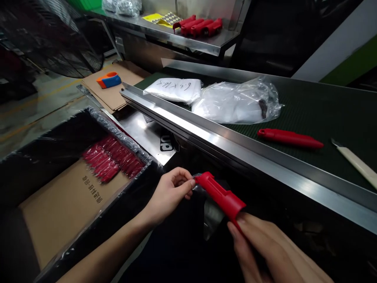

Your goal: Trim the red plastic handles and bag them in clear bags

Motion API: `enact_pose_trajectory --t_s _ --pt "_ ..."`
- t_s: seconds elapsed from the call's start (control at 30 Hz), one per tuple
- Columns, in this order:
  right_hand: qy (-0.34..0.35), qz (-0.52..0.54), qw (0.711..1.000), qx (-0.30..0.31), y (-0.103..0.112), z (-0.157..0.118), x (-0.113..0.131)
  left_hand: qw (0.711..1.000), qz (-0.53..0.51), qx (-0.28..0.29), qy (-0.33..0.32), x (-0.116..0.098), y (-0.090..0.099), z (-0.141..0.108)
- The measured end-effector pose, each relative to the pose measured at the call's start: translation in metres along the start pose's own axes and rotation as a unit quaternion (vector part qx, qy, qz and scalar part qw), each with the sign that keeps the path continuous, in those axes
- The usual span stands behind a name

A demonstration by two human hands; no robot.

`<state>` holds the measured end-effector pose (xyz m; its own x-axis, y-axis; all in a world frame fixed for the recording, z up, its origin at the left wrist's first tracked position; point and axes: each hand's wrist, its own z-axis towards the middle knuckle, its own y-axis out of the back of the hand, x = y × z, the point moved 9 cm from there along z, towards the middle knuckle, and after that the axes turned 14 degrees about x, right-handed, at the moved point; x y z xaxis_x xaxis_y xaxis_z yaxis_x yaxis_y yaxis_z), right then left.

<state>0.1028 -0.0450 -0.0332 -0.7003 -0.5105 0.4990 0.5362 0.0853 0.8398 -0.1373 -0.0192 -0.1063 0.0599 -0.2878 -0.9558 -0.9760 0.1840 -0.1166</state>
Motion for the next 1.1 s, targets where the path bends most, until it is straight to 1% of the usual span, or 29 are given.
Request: enact_pose_trajectory --t_s 0.07,0.1,0.13,0.27,0.3,0.37,0.47,0.53,0.6,0.63,0.67,0.7,0.73,0.77,0.8,0.83,0.87,0.9,0.93,0.97,1.0,1.03,1.07,1.1 --pt "0.1 -0.03 0.994 0.038 -0.008 0.005 0.03 1.0 -0.003 0.013 -0.002 -0.003 -0.008 -0.004" --pt "0.142 -0.049 0.987 0.054 -0.011 0.007 0.043 1.0 0.005 0.014 -0.006 -0.005 -0.01 -0.006" --pt "0.169 -0.067 0.981 0.065 -0.014 0.009 0.053 1.0 0.019 0.009 -0.013 -0.008 -0.011 -0.008" --pt "0.224 -0.137 0.96 0.097 -0.024 0.006 0.074 0.992 0.107 -0.026 -0.056 -0.02 -0.005 -0.017" --pt "0.245 -0.154 0.951 0.107 -0.028 0.003 0.078 0.989 0.13 -0.03 -0.068 -0.022 -0.005 -0.019" --pt "0.287 -0.187 0.934 0.105 -0.032 -0.003 0.086 0.981 0.17 -0.03 -0.091 -0.025 -0.006 -0.022" --pt "0.304 -0.207 0.926 0.088 -0.031 -0.003 0.092 0.969 0.21 -0.025 -0.126 -0.025 -0.011 -0.027" --pt "0.303 -0.205 0.926 0.091 -0.031 -0.001 0.096 0.962 0.228 -0.024 -0.148 -0.026 -0.015 -0.03" --pt "0.255 -0.163 0.95 0.076 -0.029 0.006 0.098 0.956 0.24 -0.025 -0.17 -0.026 -0.019 -0.032" --pt "0.207 -0.126 0.969 0.05 -0.027 0.01 0.095 0.953 0.242 -0.029 -0.181 -0.027 -0.022 -0.033" --pt "0.134 -0.082 0.988 0.008 -0.023 0.013 0.088 0.95 0.243 -0.036 -0.191 -0.028 -0.023 -0.035" --pt "0.04 -0.035 0.998 -0.044 -0.021 0.013 0.076 0.948 0.242 -0.047 -0.2 -0.028 -0.024 -0.036" --pt "-0.064 0.02 0.994 -0.092 -0.022 0.008 0.06 0.947 0.24 -0.063 -0.207 -0.028 -0.025 -0.037" --pt "-0.161 0.089 0.974 -0.135 -0.027 -0.001 0.045 0.945 0.236 -0.08 -0.212 -0.027 -0.024 -0.038" --pt "-0.239 0.176 0.941 -0.165 -0.039 -0.012 0.031 0.944 0.232 -0.095 -0.215 -0.026 -0.024 -0.039" --pt "-0.293 0.277 0.897 -0.179 -0.055 -0.021 0.02 0.943 0.229 -0.106 -0.216 -0.024 -0.024 -0.039" --pt "-0.317 0.377 0.853 -0.17 -0.075 -0.025 0.016 0.944 0.225 -0.112 -0.215 -0.022 -0.025 -0.039" --pt "-0.319 0.454 0.817 -0.154 -0.091 -0.025 0.015 0.945 0.221 -0.113 -0.214 -0.019 -0.026 -0.039" --pt "-0.315 0.49 0.8 -0.143 -0.099 -0.024 0.016 0.947 0.217 -0.109 -0.211 -0.016 -0.028 -0.039" --pt "-0.312 0.475 0.811 -0.139 -0.098 -0.023 0.016 0.949 0.213 -0.1 -0.21 -0.014 -0.03 -0.039" --pt "-0.303 0.417 0.845 -0.141 -0.089 -0.022 0.015 0.951 0.21 -0.087 -0.21 -0.012 -0.033 -0.04" --pt "-0.269 0.331 0.892 -0.149 -0.073 -0.018 0.017 0.952 0.208 -0.071 -0.212 -0.012 -0.036 -0.041" --pt "-0.198 0.233 0.941 -0.144 -0.056 -0.011 0.024 0.953 0.207 -0.057 -0.214 -0.013 -0.038 -0.043" --pt "-0.103 0.133 0.978 -0.123 -0.043 -0.004 0.036 0.953 0.209 -0.046 -0.213 -0.014 -0.038 -0.046"
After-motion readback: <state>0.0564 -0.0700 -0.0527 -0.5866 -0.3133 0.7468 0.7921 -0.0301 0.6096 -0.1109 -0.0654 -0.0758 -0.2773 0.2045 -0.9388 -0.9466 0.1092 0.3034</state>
